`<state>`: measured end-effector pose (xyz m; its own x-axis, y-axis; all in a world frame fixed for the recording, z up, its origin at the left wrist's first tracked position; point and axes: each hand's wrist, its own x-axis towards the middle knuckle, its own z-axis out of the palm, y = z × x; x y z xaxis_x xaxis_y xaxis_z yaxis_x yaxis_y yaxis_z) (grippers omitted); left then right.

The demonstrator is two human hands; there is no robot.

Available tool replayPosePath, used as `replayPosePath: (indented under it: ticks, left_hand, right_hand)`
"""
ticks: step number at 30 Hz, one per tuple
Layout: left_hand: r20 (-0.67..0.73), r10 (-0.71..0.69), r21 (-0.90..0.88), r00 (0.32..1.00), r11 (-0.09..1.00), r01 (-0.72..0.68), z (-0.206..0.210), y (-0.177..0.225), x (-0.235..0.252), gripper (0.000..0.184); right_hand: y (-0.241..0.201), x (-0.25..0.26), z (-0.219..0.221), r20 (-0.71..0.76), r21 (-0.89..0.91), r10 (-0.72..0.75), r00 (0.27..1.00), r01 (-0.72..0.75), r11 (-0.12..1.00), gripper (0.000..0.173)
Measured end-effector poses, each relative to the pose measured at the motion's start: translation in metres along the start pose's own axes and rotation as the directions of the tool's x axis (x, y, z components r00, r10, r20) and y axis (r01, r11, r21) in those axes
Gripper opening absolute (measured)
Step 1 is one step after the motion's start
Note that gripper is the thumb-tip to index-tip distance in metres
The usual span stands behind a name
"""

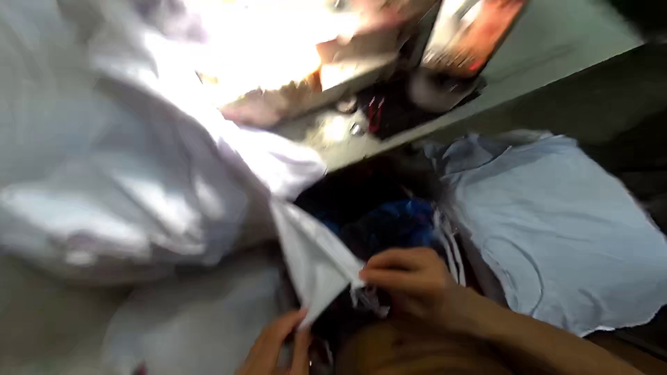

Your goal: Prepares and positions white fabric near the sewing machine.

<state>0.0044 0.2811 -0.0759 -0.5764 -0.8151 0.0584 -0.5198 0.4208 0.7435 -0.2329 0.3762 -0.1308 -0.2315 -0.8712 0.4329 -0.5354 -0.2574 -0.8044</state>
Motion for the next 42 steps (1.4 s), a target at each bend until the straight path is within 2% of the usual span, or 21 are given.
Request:
replayPosePath:
  ticks: [1,3,4,6,7,9,12,16,21,25,30,34,40,42]
  left_hand:
    - [-0.021,-0.105,-0.161,0.994,0.982,0.101,0.009,-0.002,-0.007,0.013]
    - [-0.019,-0.243,-0.461,0.97,0.863,0.207,0.023,-0.005,-0.005,0.012]
    - [-0.012,-0.26,-0.546,0.966,0.811,0.212,0.025,-0.007,0.003,0.013]
    - [-0.034,-0.213,-0.584,0.976,0.797,0.153,0.017,-0.005,0.022,0.012]
    - [-0.062,-0.152,-0.553,0.986,0.828,0.092,0.008,-0.002,0.031,0.01]
    - [-0.095,0.034,-0.407,0.995,0.911,-0.07,-0.013,0.009,0.043,0.009]
    - [-0.113,0.225,-0.178,0.968,0.954,-0.243,-0.029,0.018,0.045,0.014]
    - [-0.114,0.299,0.121,0.947,0.951,-0.285,-0.02,0.008,0.04,0.018]
    - [-0.108,0.326,0.402,0.939,0.878,-0.259,-0.005,-0.006,0.037,0.02]
    - [-0.081,0.358,0.433,0.93,0.853,-0.291,0.002,-0.012,0.037,0.022]
    - [-0.048,0.339,0.415,0.94,0.862,-0.29,-0.004,-0.011,0.038,0.02]
    - [-0.144,0.345,0.31,0.928,0.906,-0.289,-0.001,-0.005,0.042,0.02]
    - [-0.229,0.424,0.311,0.876,0.885,-0.347,-0.008,0.005,0.053,0.017]
    - [-0.257,0.431,0.184,0.865,0.901,-0.394,-0.01,0.003,0.057,0.015]
  right_hand:
    - [-0.003,-0.006,0.004,0.04,0.168,0.102,0.994,-0.107,0.98,0.016]
    - [-0.005,0.001,0.008,0.104,0.434,0.31,0.945,-0.324,0.841,0.016]
    - [-0.004,0.011,0.007,0.138,0.496,0.387,0.912,-0.402,0.769,0.014]
    - [0.001,0.034,0.001,0.206,0.54,0.425,0.882,-0.464,0.702,0.012]
    - [0.002,0.044,-0.005,0.226,0.539,0.387,0.894,-0.446,0.715,0.012]
    - [0.001,0.062,-0.019,0.248,0.48,0.22,0.944,-0.316,0.818,0.01]
    - [0.005,0.073,-0.039,0.302,0.402,-0.02,0.953,-0.108,0.909,0.013]
    - [0.018,0.067,-0.032,0.223,0.115,-0.094,0.97,0.069,0.991,0.019]
    - [0.029,0.06,-0.004,0.174,-0.116,-0.135,0.975,0.157,0.981,0.024]
    - [0.044,0.053,0.014,0.179,-0.168,-0.135,0.974,0.166,0.972,0.026]
    - [0.052,0.048,0.023,0.212,-0.08,-0.117,0.97,0.136,0.987,0.032]
    - [0.046,0.048,0.024,0.165,-0.025,-0.098,0.981,0.103,0.994,0.032]
    - [0.032,0.053,0.023,0.082,0.022,-0.059,0.995,0.058,0.998,0.025]
    - [0.024,0.056,0.023,0.084,0.032,-0.044,0.995,0.041,0.999,0.026]
